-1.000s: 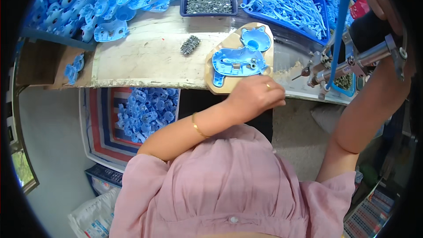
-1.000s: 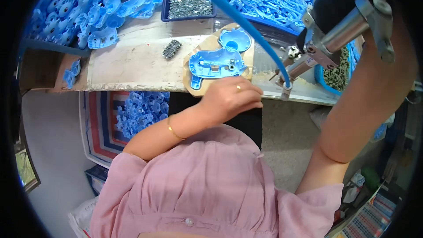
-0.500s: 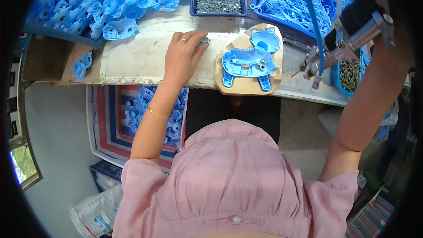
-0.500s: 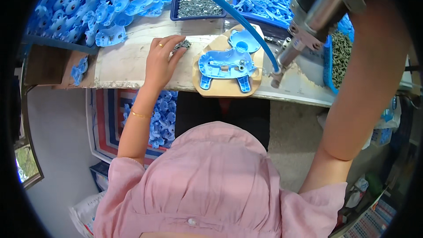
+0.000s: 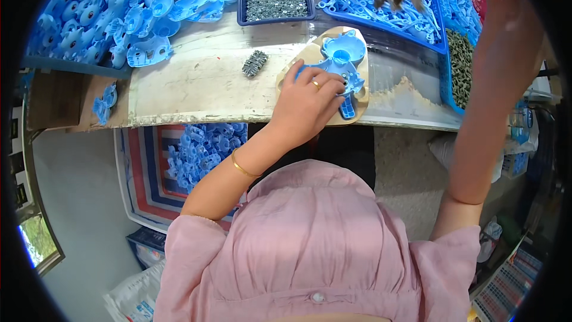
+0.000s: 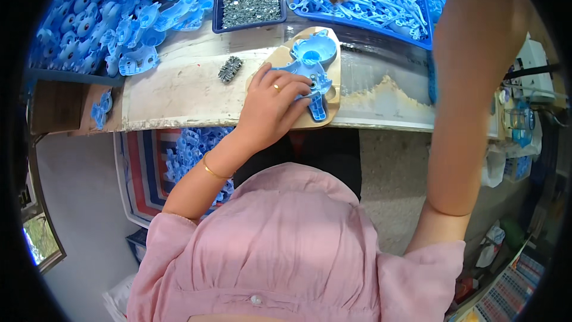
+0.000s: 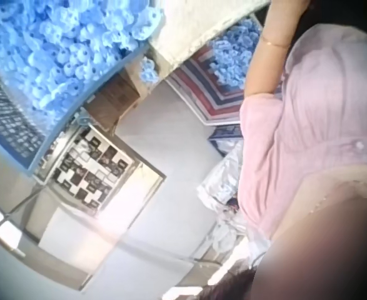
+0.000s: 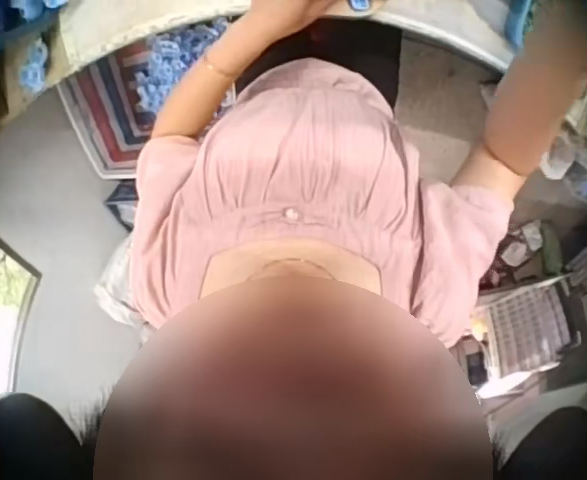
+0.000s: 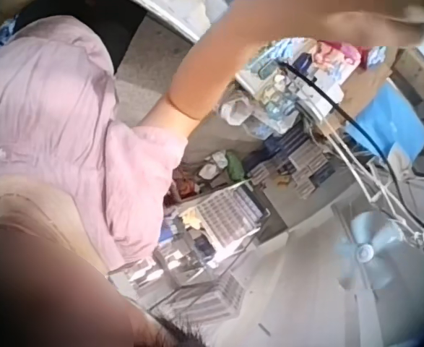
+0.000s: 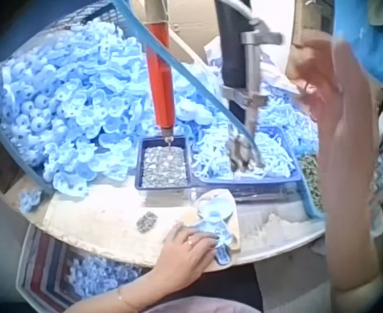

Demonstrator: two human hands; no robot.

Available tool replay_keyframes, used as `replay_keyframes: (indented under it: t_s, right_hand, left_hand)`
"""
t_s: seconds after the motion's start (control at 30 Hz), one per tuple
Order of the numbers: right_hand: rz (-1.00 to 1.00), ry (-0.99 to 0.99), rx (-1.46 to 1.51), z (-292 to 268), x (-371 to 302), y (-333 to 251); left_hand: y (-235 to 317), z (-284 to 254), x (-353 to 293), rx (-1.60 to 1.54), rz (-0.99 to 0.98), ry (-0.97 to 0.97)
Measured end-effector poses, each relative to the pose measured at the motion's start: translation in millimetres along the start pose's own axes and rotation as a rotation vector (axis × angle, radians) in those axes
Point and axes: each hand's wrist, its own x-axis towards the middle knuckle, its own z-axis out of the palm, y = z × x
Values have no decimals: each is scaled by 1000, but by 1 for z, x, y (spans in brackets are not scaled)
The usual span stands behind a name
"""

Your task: Assembling blue plastic toy car components using pneumatic screwdrivers and an assembly jig.

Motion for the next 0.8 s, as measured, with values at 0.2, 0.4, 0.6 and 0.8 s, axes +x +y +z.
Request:
replay_keyframes:
  t_s: [0.2,0.4,0.6,0.8]
  right_hand:
    - [449,-605,104,9,-136,-48]
    - [271,-781,-87,21,-211,-39]
    - [231,-797,-89,14,-192,-43]
    - [176,-881,-144,-29,-166,-70]
  left_hand:
    - [-10,-8,3,-297,-113,52]
    - [-6,-6,6,-269,-96,30]
    - [-6,0,8,-234,-98,29]
    - [-4,5,0,24,33,-61]
